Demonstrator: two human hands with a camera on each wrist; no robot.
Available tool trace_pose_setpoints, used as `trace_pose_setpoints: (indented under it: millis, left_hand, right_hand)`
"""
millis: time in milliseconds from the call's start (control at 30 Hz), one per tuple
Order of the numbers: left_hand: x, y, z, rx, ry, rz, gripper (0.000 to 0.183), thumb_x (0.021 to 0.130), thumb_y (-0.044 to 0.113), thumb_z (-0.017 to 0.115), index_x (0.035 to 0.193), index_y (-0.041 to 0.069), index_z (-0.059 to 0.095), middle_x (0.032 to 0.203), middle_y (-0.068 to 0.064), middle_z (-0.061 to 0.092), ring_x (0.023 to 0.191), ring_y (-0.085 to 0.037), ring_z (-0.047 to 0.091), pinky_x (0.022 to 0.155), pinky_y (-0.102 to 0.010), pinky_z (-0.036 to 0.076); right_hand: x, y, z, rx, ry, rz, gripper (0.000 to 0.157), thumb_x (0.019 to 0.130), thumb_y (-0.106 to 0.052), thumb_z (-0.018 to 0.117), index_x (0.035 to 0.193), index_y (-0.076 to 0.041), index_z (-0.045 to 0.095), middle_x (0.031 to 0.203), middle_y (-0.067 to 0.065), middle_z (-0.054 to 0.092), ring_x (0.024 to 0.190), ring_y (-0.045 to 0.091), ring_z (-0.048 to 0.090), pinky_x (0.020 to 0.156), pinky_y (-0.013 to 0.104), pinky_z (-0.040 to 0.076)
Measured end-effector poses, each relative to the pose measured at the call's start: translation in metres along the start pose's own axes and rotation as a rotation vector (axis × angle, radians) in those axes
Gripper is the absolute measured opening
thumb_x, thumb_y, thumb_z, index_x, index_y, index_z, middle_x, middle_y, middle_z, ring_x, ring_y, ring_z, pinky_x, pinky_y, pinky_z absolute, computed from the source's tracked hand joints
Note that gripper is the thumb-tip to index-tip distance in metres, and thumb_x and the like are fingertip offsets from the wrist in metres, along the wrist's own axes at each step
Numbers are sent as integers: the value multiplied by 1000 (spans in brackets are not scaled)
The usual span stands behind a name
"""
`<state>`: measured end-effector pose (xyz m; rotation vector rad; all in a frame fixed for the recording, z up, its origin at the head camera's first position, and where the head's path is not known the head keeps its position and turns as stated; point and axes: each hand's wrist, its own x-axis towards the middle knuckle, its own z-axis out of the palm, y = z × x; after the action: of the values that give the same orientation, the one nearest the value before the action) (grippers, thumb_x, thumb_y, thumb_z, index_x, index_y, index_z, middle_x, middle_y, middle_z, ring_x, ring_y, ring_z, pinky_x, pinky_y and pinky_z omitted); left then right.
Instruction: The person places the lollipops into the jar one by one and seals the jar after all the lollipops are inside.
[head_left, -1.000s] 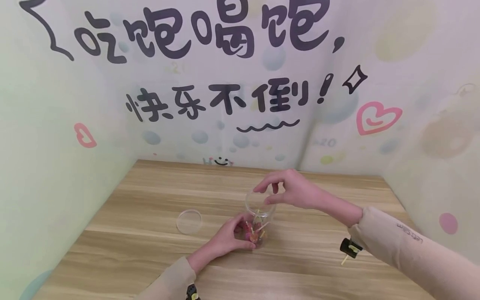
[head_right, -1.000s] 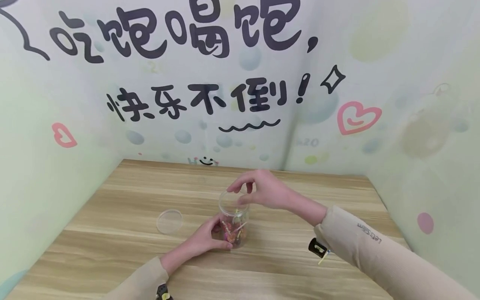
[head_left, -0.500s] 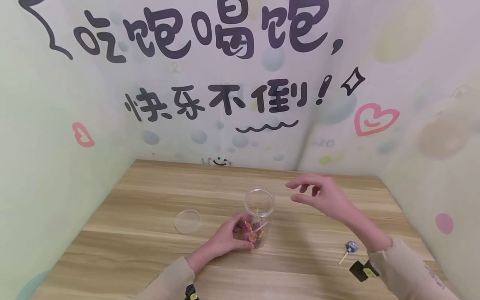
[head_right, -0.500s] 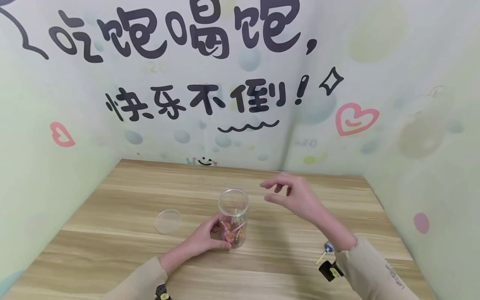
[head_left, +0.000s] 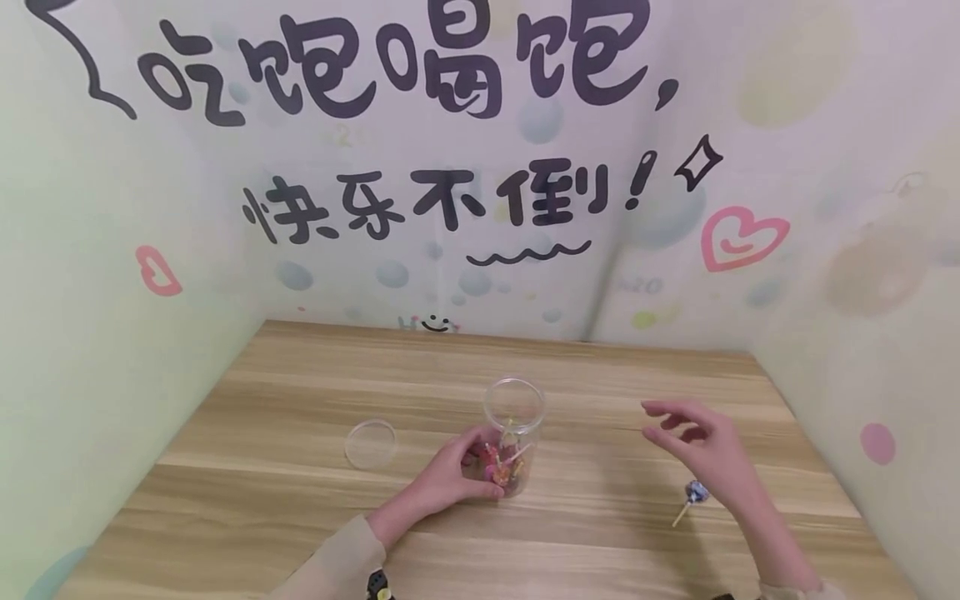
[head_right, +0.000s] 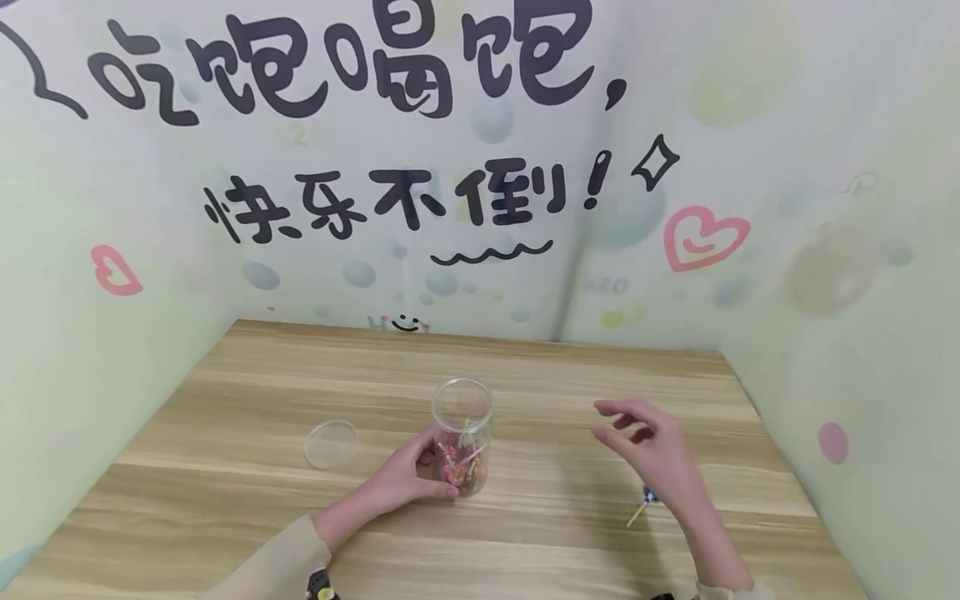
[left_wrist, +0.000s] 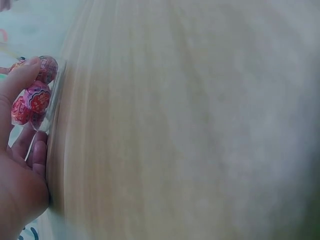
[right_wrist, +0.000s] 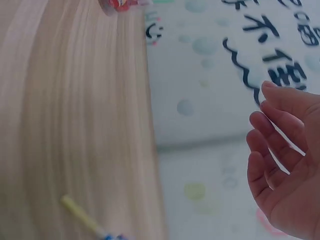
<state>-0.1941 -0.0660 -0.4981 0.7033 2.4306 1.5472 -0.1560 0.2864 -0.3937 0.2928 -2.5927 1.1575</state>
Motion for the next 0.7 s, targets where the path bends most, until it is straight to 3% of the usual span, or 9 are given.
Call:
trace_pose_setpoints:
  millis: [133,367,533,600,700]
  left_hand:
    - [0,1,0,-6,-4,3,72,70,24,88,134,15,55,118,-5,66,105,-13,55,89,-23,46]
    - [1,0,-1,-5,0,-1,75,70,24,88,136,15,53,121,-5,65,107,-16,56,90,-24,46]
    - [1,-2,-1,-9,-7,-10,76,70,25,89,136,16,53,122,-2,65,105,-12,55,90,-21,46]
    - [1,-3,-1,-6,-12,-8,76,69,25,89,136,16,53,123,-1,65,105,-11,55,90,-21,47]
    - [1,-3,-1,-8,-13,-5,75,70,25,89,135,16,53,123,-2,65,105,-11,55,89,-21,47]
  right_hand:
    - [-22,17,-5,-22,74,79,32,86,-19,77,116,-10,71,102,-31,65,86,-7,57,68,11,50]
    - [-52,37,-5,-93,168,164,34,83,-20,80,114,-9,72,99,-38,60,84,-13,55,66,8,49]
    - [-72,50,-5,-135,181,222,37,83,-23,80,116,-10,71,99,-43,54,84,-18,52,65,7,48]
    - [-78,55,-6,-154,173,261,36,83,-25,80,115,-11,71,98,-42,54,82,-18,51,64,7,48]
    - [-84,60,-7,-192,128,350,37,83,-33,80,112,-12,73,99,-26,68,78,-19,51,62,11,48]
